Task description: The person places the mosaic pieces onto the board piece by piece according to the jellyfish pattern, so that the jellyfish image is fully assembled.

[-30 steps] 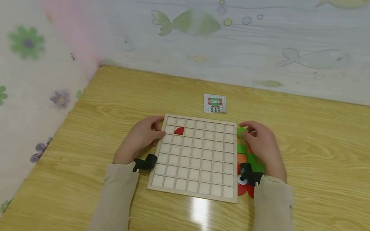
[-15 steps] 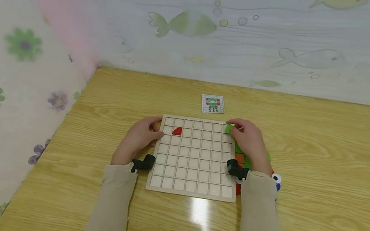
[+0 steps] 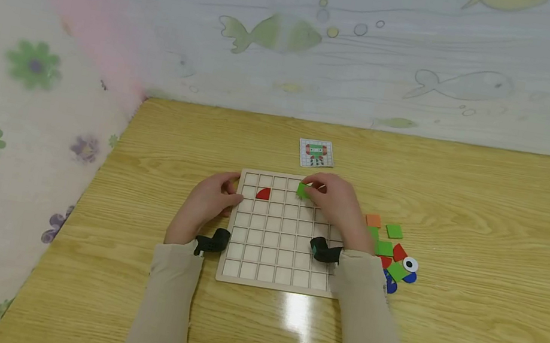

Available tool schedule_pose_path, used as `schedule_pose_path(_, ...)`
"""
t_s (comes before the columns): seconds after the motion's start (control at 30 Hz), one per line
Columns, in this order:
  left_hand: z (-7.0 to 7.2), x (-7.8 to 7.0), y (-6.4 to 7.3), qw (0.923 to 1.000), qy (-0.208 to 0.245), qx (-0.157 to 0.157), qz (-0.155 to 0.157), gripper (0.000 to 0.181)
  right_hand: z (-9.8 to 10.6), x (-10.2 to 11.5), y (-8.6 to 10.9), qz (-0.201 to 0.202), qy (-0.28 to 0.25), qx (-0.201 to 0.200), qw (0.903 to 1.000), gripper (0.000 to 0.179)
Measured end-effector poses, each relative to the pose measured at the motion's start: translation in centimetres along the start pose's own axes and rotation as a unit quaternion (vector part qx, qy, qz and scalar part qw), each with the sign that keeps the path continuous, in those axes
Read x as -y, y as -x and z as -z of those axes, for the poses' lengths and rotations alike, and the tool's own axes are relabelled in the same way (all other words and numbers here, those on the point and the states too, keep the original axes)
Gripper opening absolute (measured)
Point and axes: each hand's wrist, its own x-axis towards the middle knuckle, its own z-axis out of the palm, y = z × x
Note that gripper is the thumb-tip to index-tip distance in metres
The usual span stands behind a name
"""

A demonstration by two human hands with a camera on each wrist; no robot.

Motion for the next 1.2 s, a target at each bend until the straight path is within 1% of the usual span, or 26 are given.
schedule_pose_path(0.13,-0.1,0.0,0.0,1.0000,-0.001,0.003,0.003,0.056,-0.8,0.7,-0.5,0.004,-0.003,0.006,1.0000,0.019)
schedule_pose_path(0.37,-0.2,-0.2,0.0,0.9999,-0.016,-0.001,0.002,0.055,-2.4,1.5,-1.0,0.021,0.019,0.015,0.9995,0.019)
schedule_pose_path(0.53,-0.2,-0.1,0.0,0.9998,-0.018,-0.002,0.001,0.055,-3.1,2.0,-0.9,0.018,0.016,-0.001,0.9997,0.015)
schedule_pose_path(0.63,-0.1,-0.1,-0.1,0.9999,-0.017,-0.002,0.000,0.055,-3.3,2.2,-0.9,0.022,0.016,-0.013,0.9996,0.014)
schedule_pose_path(0.73,-0.1,-0.1,-0.1,0.9998,-0.018,-0.004,-0.002,0.055,-3.4,2.4,-1.0,0.031,0.021,-0.016,0.9992,0.013)
schedule_pose_path(0.83,-0.1,0.0,-0.1,0.9998,-0.018,-0.006,0.000,0.055,-3.5,2.5,-1.0,0.038,0.030,-0.012,0.9988,0.013)
schedule_pose_path(1.07,-0.3,0.3,-0.1,0.9999,-0.005,-0.007,0.006,0.056,-3.8,2.7,-1.2,0.034,0.064,-0.003,0.9973,0.010)
schedule_pose_path(1.2,-0.3,0.3,-0.1,0.9999,0.001,-0.010,0.006,0.056,-3.7,2.8,-1.1,0.036,0.061,-0.001,0.9974,0.010)
